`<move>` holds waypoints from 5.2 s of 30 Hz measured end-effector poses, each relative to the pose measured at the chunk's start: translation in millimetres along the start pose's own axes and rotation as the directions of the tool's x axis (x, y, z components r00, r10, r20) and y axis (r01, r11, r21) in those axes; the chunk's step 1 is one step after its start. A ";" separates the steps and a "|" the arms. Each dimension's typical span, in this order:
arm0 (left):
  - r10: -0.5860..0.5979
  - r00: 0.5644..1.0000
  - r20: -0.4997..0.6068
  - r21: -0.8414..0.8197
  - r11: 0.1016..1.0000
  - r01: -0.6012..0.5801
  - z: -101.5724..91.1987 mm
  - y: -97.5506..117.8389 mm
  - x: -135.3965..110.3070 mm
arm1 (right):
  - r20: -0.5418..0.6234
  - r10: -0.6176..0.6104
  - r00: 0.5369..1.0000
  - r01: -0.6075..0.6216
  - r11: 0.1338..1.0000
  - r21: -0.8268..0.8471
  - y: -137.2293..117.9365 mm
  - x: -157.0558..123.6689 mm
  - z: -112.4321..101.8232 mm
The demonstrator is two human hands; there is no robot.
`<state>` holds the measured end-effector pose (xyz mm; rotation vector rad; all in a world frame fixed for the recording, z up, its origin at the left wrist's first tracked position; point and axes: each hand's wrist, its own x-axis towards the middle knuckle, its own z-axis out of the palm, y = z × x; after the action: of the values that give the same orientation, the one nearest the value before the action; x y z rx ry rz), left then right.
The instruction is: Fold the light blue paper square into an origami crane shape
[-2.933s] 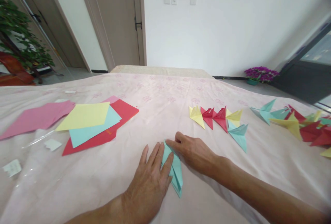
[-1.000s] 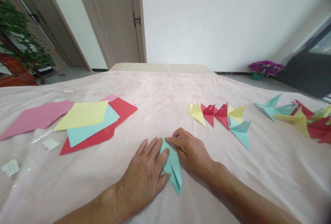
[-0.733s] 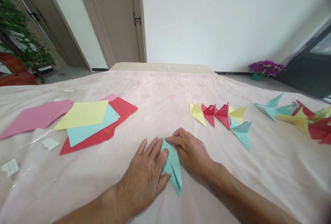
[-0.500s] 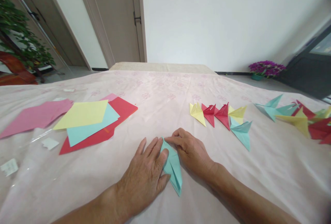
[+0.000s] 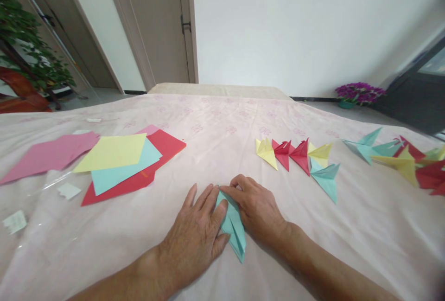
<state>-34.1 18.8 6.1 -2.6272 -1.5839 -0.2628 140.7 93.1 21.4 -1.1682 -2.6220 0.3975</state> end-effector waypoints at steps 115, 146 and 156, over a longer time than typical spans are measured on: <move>0.097 0.995 -0.007 -0.056 0.994 -0.098 -3.3 2.8 -3.8 | 0.029 0.021 0.999 -0.010 0.945 -0.328 -20.6 -8.2 11.3; -0.099 0.989 -0.110 0.013 0.995 0.101 4.0 -23.9 11.1 | 0.103 -0.109 0.989 0.141 0.905 -0.401 -19.7 -26.2 3.0; -0.178 0.979 -0.100 0.120 0.974 0.190 4.8 -9.0 13.4 | 0.090 -0.094 0.991 0.118 0.941 -0.316 -21.2 -47.6 -0.8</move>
<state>-35.3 35.4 3.5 -2.3429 -1.7534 -0.2730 157.3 43.8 24.2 -1.1115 -2.8765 -0.0111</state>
